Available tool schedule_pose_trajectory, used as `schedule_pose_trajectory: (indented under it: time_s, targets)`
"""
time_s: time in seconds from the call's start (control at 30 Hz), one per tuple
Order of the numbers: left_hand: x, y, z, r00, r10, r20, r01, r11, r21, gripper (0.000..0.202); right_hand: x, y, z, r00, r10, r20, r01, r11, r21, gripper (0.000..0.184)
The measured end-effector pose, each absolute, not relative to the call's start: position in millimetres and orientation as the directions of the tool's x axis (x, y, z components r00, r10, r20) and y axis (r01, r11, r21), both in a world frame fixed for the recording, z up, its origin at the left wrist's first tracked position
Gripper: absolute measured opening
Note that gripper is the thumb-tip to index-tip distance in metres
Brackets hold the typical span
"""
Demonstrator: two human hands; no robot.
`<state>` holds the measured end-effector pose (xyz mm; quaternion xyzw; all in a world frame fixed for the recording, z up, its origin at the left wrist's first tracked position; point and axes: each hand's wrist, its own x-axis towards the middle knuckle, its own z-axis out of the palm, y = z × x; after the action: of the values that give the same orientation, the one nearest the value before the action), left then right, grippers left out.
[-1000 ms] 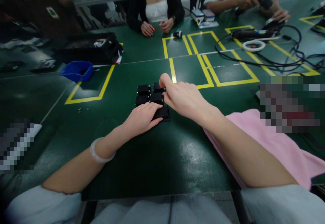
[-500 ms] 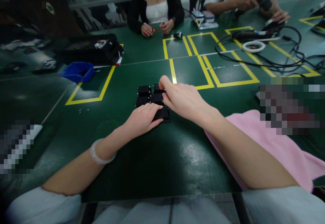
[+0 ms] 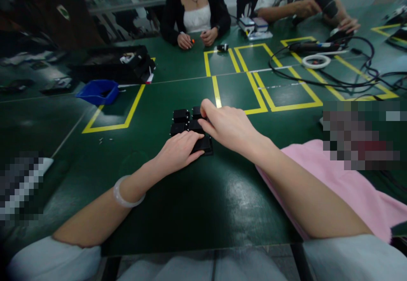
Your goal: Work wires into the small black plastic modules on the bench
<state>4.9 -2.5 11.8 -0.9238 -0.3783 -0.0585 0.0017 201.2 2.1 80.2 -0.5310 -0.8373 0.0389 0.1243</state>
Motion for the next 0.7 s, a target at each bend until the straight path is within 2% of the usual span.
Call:
schedule_pose_trajectory:
  time_s: [0.1, 0.3, 0.53, 0.7]
  targets:
    - [5.2, -2.1, 11.0, 0.705, 0.700, 0.112, 0.701, -0.712, 0.038, 0.036, 201.2, 2.4, 79.0, -0.409, 0.897, 0.167, 0.882, 0.435, -0.181, 0.025]
    - [5.0, -2.3, 10.1, 0.703, 0.702, 0.113, 0.703, -0.710, 0.032, 0.036, 205.7, 4.1, 78.5, -0.413, 0.897, 0.157, 0.859, 0.441, -0.261, 0.027]
    - [5.0, -2.4, 11.3, 0.708, 0.697, 0.110, 0.699, -0.715, 0.029, 0.036, 195.9, 1.5, 78.6, -0.374, 0.909, 0.182, 0.896, 0.405, -0.180, 0.026]
    - [4.7, -2.8, 11.7, 0.709, 0.697, 0.107, 0.699, -0.715, 0.028, 0.036, 198.3, 2.3, 79.0, -0.386, 0.905, 0.177, 0.891, 0.416, -0.183, 0.025]
